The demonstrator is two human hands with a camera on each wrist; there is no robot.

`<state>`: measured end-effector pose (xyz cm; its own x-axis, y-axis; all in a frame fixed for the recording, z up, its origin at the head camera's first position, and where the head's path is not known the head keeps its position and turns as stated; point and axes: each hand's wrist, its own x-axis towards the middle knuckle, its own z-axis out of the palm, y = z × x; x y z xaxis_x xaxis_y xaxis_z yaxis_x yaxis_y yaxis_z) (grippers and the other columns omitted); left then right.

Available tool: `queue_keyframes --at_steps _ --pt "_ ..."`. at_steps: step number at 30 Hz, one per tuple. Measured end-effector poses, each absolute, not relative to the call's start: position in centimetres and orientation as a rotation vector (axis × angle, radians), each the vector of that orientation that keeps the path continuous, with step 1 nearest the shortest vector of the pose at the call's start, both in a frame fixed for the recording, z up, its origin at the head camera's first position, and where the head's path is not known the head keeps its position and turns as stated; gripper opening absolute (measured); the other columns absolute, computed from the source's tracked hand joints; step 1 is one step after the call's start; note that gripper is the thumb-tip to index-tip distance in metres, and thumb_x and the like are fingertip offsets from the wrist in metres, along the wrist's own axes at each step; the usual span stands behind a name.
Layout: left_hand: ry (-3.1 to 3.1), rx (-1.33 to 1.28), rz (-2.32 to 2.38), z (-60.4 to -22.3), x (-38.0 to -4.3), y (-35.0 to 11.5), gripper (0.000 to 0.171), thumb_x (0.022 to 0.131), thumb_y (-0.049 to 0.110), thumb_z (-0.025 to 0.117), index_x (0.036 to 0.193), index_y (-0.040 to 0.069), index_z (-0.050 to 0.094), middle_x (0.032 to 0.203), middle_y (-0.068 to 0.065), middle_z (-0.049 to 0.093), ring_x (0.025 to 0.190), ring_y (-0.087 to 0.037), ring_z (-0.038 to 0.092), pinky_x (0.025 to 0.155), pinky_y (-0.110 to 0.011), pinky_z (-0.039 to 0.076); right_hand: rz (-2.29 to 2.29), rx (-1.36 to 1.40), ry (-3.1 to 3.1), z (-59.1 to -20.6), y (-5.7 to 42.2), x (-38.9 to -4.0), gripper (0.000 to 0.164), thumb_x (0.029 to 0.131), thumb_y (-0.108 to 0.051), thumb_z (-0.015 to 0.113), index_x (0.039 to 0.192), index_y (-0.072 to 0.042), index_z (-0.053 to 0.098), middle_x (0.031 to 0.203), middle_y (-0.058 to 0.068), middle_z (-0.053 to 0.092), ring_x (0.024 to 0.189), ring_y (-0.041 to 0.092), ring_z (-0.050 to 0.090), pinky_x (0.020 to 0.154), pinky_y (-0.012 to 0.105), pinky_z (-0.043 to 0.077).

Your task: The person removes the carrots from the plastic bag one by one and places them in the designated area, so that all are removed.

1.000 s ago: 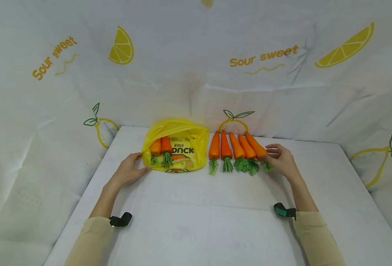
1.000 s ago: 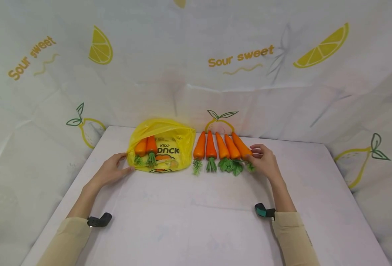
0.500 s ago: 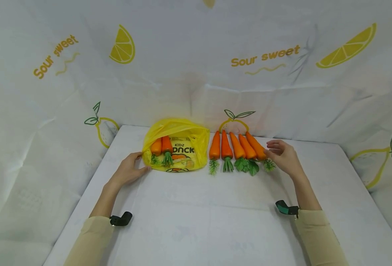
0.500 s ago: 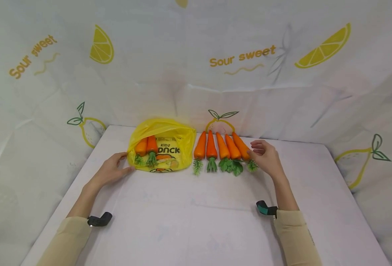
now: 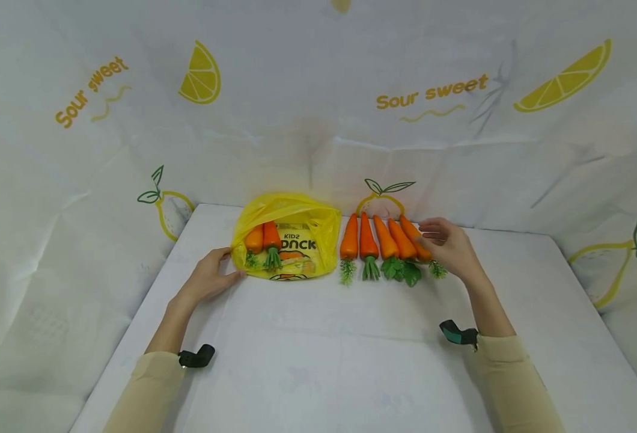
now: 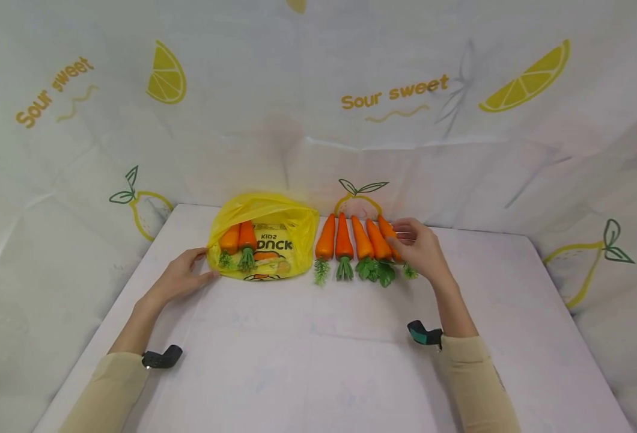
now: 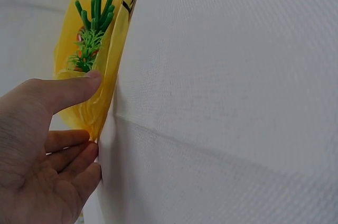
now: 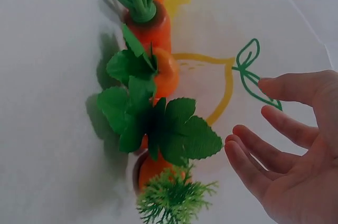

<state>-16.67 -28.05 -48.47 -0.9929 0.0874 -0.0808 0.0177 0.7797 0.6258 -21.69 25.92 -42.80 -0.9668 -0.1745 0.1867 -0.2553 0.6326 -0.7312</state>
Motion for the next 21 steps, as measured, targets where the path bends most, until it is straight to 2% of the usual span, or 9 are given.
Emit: queue_keyframes --at_steps 2,4,5,8,21 --pt "2.862 0.086 1.009 -48.4 -16.6 -28.0 0.08 0.101 0.032 0.074 0.159 -0.012 0.041 0.164 -0.036 0.045 0.154 -0.055 0.042 0.13 -0.068 0.036 1.251 0.382 -2.754 -42.4 25.3 -21.7 0.041 0.104 -0.011 0.072 0.138 0.007 0.061 0.139 0.036 0.068 0.122 0.053 0.071 0.103 0.033 0.064" --pt "2.863 0.089 1.01 -48.4 -16.6 -28.0 0.08 0.101 0.032 0.074 0.159 -0.012 0.041 0.164 -0.036 0.045 0.154 -0.055 0.042 0.13 -0.068 0.036 1.26 0.4 -2.758 -41.9 24.7 -21.7 0.041 0.104 -0.011 0.072 0.139 0.008 0.061 0.139 0.036 0.067 0.123 0.053 0.07 0.109 0.056 0.06" --pt "2.864 0.092 1.009 -48.4 -16.7 -28.0 0.08 0.101 0.032 0.074 0.159 -0.012 0.041 0.163 -0.036 0.046 0.154 -0.055 0.043 0.13 -0.068 0.036 1.268 0.41 -2.76 -41.7 24.3 -21.8 0.042 0.104 -0.011 0.072 0.14 0.007 0.06 0.14 0.036 0.067 0.123 0.053 0.07 0.11 0.064 0.056" --pt "2.87 0.099 1.003 -48.5 -16.8 -28.1 0.08 0.101 0.032 0.074 0.158 -0.013 0.042 0.162 -0.037 0.046 0.153 -0.056 0.043 0.129 -0.068 0.036 1.299 0.439 -2.762 -41.3 23.3 -21.9 0.043 0.103 -0.009 0.071 0.141 0.007 0.06 0.141 0.036 0.065 0.125 0.054 0.069 0.112 0.069 0.054" --pt "2.872 0.096 0.995 -48.7 -16.9 -28.1 0.08 0.101 0.03 0.073 0.158 -0.014 0.041 0.162 -0.038 0.046 0.153 -0.056 0.042 0.129 -0.068 0.036 1.35 0.635 -2.726 -41.4 18.4 -22.9 0.041 0.102 -0.006 0.073 0.138 0.009 0.061 0.138 0.034 0.066 0.127 0.055 0.066 0.113 0.068 0.054"
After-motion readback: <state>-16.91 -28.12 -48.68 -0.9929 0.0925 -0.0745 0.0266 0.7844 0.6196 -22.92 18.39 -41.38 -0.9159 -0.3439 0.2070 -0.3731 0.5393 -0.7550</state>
